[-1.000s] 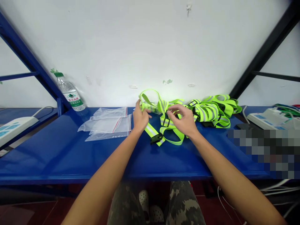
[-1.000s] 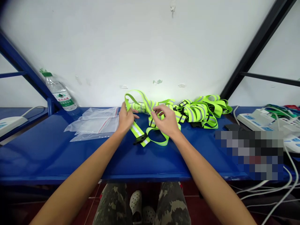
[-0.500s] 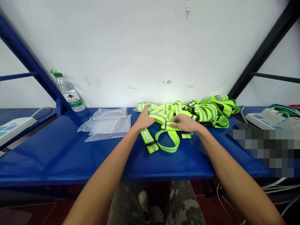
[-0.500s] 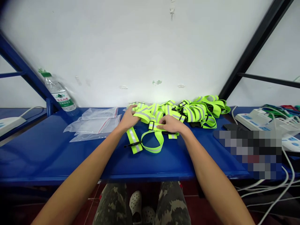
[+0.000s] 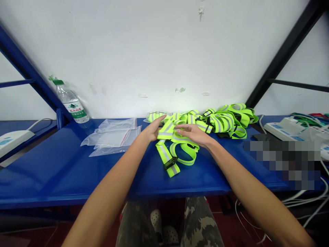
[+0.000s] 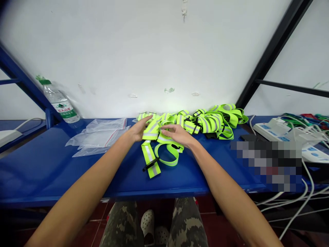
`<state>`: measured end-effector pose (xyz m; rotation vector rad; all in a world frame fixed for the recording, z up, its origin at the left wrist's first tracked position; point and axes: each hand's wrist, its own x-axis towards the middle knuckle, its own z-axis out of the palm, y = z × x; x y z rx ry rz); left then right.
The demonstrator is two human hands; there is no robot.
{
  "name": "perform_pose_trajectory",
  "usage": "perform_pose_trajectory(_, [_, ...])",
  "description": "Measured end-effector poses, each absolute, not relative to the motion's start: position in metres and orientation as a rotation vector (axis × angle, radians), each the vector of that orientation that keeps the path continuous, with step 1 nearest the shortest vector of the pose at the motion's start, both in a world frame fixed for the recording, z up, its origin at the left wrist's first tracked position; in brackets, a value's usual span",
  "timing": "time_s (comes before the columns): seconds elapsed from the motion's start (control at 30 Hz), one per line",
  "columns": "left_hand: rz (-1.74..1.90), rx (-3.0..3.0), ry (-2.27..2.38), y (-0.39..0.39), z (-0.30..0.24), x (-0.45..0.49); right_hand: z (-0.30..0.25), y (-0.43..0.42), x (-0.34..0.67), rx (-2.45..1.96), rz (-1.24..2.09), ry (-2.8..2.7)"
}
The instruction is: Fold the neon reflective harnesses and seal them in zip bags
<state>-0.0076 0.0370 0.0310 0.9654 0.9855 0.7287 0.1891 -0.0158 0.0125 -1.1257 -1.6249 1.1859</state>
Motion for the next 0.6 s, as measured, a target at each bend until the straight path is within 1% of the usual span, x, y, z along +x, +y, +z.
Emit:
perform_pose_trajectory(0.07, [0.621, 1.056, 1.020, 0.048, 0.038, -0.003, 0.014, -0.017, 0.189, -1.056, 1.197, -1.663])
perform_pose_trajectory(0.13, [0.612, 1.164, 1.124, 0.057, 0.047, 0.003, 0.013, -0.016, 0.191, -1.036, 1.153, -1.678])
perform_pose_trajectory(0.2, [0.743, 1.258, 1.246, 0.064, 0.057, 0.007, 0.010, -0.011, 0.193, -1.092, 1.095, -1.681])
perform_pose_trajectory(0.27, [0.909, 1.393, 1.239, 0.065, 0.071, 0.007, 0.005, -0.006, 0.194, -1.198, 1.028, -1.675])
perform_pose_trajectory(0.4, [1.160, 1.876, 1.136, 0.060, 0.107, 0.004, 0.003, -0.004, 0.194, -1.370, 0.669, -1.781])
perform_pose_trajectory(0.47, [1.272, 2.140, 1.104, 0.056, 0.127, 0.005, 0.007, -0.009, 0.195, -1.397, 0.552, -1.846])
perform_pose_trajectory(0.53, [1.425, 2.275, 1.120, 0.055, 0.143, 0.008, 0.012, -0.015, 0.197, -1.413, 0.586, -1.919])
perform_pose_trajectory(0.6, [1.617, 2.227, 1.227, 0.056, 0.153, 0.009, 0.017, -0.020, 0.202, -1.426, 0.632, -2.020])
